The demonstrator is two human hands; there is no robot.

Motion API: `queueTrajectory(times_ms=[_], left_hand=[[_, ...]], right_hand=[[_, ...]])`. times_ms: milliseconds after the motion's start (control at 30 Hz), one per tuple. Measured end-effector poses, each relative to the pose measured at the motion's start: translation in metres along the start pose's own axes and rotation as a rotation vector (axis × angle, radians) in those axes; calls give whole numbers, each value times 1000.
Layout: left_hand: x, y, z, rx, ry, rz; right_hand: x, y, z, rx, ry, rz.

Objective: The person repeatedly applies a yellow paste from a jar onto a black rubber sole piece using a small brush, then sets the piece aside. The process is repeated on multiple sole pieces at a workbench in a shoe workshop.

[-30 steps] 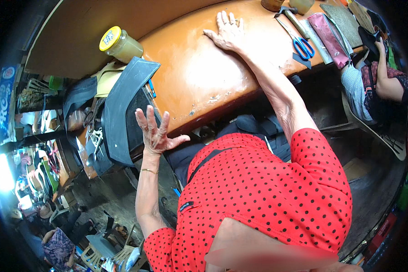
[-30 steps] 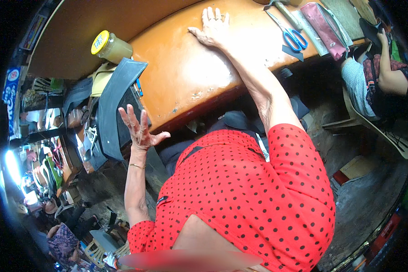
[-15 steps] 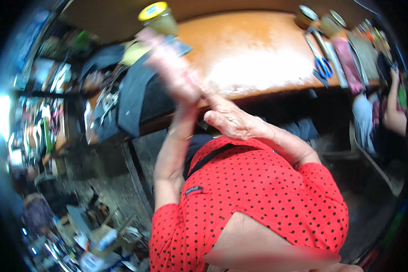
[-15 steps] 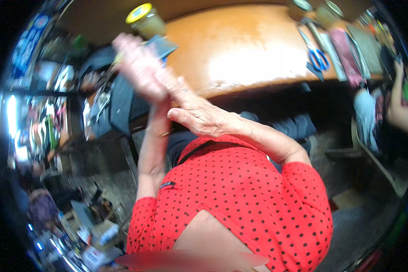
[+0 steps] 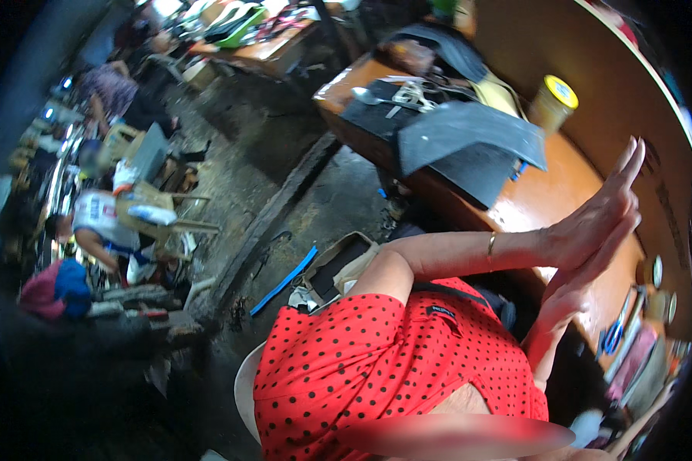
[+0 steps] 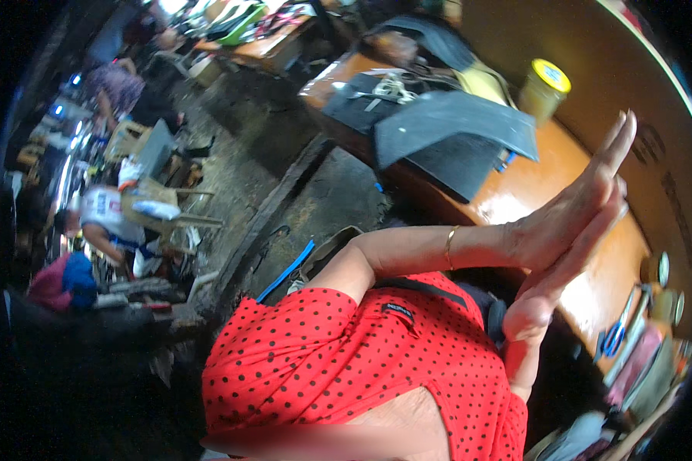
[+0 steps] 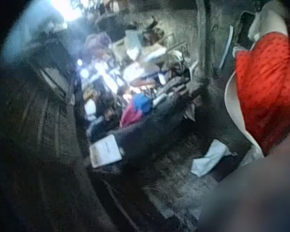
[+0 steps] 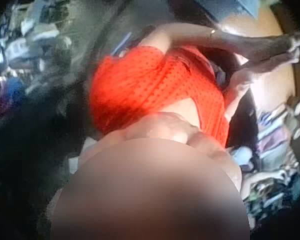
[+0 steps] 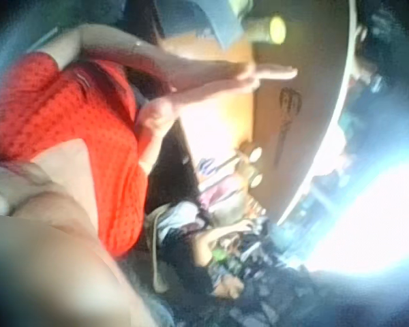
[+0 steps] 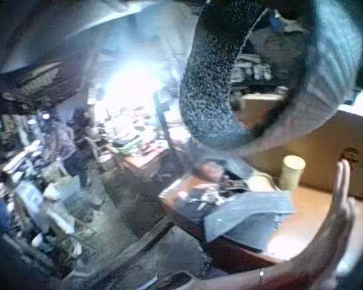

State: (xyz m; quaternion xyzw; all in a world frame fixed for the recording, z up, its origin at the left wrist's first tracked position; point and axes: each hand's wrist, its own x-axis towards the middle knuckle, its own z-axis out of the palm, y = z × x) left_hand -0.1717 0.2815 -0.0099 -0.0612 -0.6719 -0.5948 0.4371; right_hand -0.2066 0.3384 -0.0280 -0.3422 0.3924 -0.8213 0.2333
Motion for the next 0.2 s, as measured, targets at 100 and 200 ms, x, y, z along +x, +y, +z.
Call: queueTrajectory(times_ms=[100, 200], left_hand=[[12, 14, -19, 84, 120, 37], [4, 21, -19, 61, 27, 42]], right_hand=[[-4, 3, 5, 15, -1, 21], [1, 3, 20, 57, -33, 31]])
